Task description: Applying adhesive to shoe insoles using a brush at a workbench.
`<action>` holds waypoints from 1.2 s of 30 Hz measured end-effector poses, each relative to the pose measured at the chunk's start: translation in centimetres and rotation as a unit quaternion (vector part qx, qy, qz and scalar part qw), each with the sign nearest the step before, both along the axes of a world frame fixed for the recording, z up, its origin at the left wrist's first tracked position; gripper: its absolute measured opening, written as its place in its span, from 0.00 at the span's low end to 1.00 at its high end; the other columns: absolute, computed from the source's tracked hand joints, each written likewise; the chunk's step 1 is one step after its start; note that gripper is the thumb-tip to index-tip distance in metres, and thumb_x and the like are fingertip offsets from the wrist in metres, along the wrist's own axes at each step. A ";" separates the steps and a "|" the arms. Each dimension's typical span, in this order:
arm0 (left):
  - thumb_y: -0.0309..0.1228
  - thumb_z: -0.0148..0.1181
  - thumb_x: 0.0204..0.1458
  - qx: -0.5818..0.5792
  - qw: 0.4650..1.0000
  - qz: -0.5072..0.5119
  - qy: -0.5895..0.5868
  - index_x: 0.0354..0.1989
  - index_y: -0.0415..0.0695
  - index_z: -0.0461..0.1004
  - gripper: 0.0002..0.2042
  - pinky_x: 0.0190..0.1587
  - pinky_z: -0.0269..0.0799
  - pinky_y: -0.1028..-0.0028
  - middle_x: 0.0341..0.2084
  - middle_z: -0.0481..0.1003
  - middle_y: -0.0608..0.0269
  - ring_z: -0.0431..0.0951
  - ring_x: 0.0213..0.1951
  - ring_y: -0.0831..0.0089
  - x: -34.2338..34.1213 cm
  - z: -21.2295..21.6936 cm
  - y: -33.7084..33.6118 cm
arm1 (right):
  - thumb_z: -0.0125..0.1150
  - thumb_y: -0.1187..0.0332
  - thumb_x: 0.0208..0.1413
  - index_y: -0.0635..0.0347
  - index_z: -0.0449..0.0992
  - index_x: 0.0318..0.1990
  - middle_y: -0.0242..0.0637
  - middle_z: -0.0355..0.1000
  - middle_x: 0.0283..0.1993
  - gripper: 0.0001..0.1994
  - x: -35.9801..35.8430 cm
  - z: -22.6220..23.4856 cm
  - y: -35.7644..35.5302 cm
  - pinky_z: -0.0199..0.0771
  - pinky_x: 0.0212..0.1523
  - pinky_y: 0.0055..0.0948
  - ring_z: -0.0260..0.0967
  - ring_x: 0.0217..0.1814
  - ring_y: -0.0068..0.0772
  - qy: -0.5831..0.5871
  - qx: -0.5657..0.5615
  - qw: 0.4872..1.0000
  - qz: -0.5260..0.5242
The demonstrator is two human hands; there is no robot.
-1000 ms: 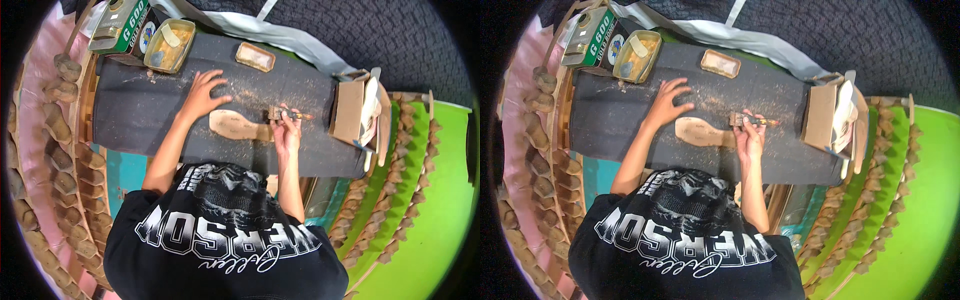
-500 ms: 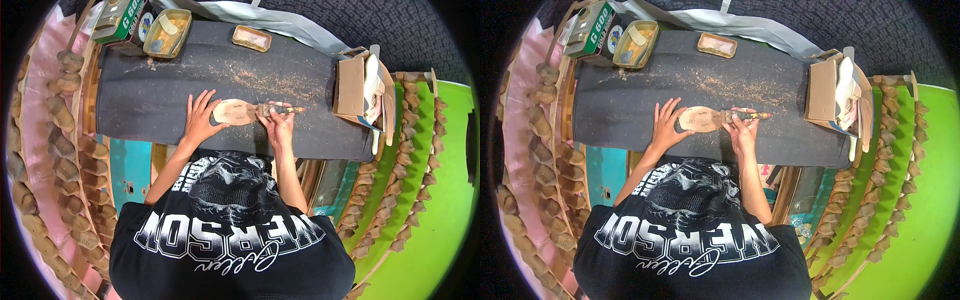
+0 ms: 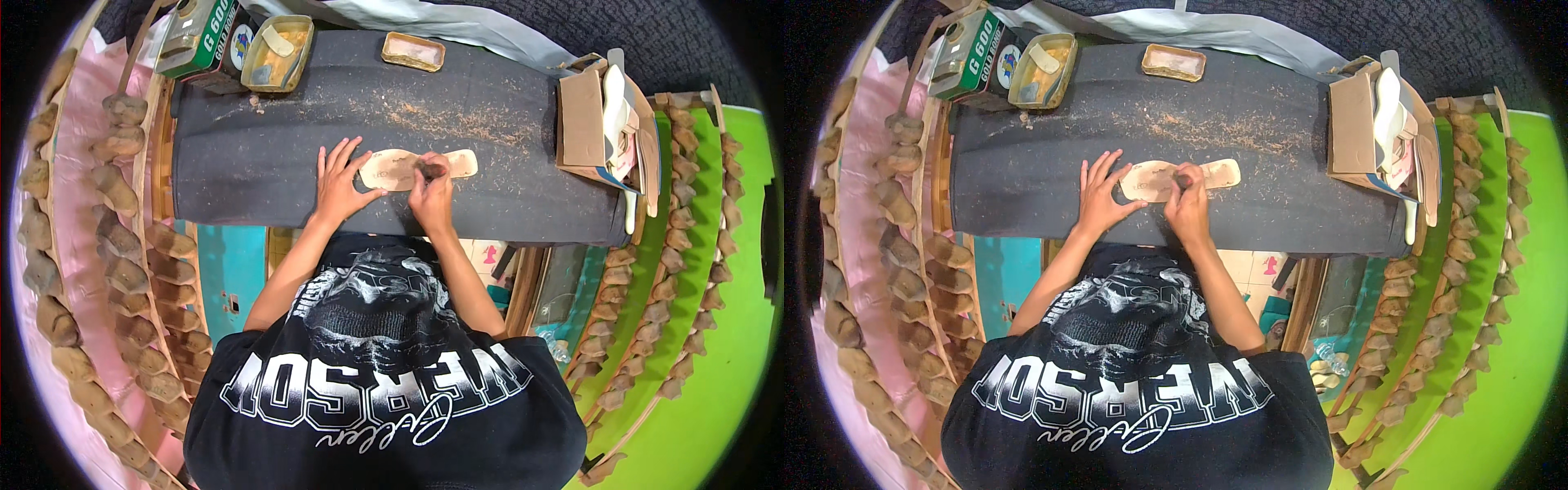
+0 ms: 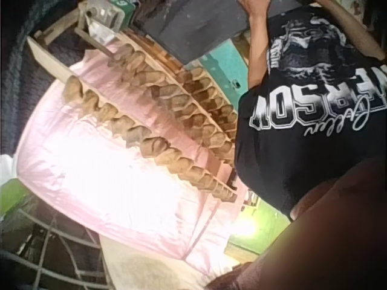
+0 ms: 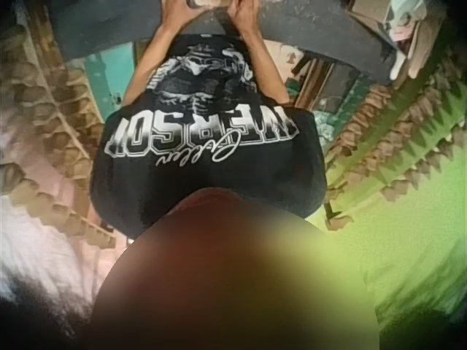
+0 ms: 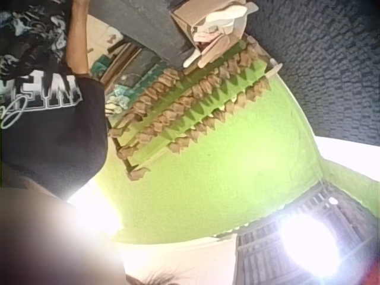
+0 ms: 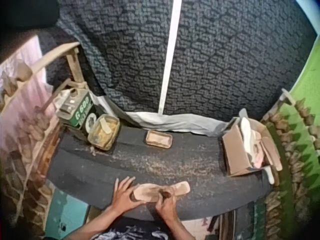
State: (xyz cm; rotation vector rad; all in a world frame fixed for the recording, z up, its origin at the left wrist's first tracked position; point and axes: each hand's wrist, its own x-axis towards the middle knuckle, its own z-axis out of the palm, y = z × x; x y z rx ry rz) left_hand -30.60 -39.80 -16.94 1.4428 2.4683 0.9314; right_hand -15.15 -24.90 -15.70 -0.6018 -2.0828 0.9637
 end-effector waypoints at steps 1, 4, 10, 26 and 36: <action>0.55 0.80 0.38 0.003 1.000 -0.002 -0.005 0.61 0.51 0.81 0.39 0.79 0.38 0.42 0.73 0.66 0.64 0.58 0.77 0.59 -0.1 0.2 -0.1 | 0.60 0.88 0.57 0.64 0.62 0.54 0.55 0.70 0.53 0.20 -0.5 0.3 -1.1 0.76 0.53 0.46 0.74 0.52 0.57 0.008 -0.005 1.000 0.011; 0.55 0.80 0.38 -0.019 0.999 -0.031 0.003 0.60 0.53 0.82 0.38 0.77 0.40 0.43 0.73 0.67 0.64 0.60 0.75 0.60 -1.2 0.7 -0.3 | 0.58 0.88 0.58 0.62 0.63 0.56 0.54 0.71 0.51 0.21 -2.2 0.1 -2.4 0.77 0.49 0.46 0.74 0.49 0.59 0.020 0.035 0.999 0.001; 0.50 0.79 0.40 -0.024 0.995 -0.095 0.008 0.61 0.59 0.83 0.33 0.70 0.50 0.50 0.72 0.69 0.70 0.66 0.71 0.63 -3.8 0.8 -1.0 | 0.58 0.88 0.58 0.62 0.63 0.56 0.56 0.71 0.51 0.21 -4.6 0.0 -4.6 0.77 0.50 0.50 0.74 0.49 0.63 0.011 0.013 1.000 0.009; 0.45 0.76 0.42 0.008 0.994 -0.096 0.048 0.57 0.57 0.84 0.28 0.76 0.43 0.41 0.70 0.71 0.68 0.67 0.71 0.62 -3.9 -0.1 -0.8 | 0.61 0.85 0.50 0.62 0.72 0.56 0.46 0.73 0.55 0.24 -4.5 0.9 -5.4 0.81 0.49 0.46 0.78 0.50 0.53 -0.043 0.020 0.996 0.069; 0.54 0.79 0.42 -0.004 0.994 -0.100 0.043 0.57 0.54 0.85 0.32 0.76 0.36 0.32 0.70 0.71 0.65 0.66 0.71 0.56 -3.7 -0.4 -0.6 | 0.62 0.79 0.63 0.66 0.73 0.52 0.52 0.79 0.42 0.11 3.9 -1.2 6.8 0.82 0.44 0.42 0.82 0.44 0.54 -0.069 0.024 0.983 -0.165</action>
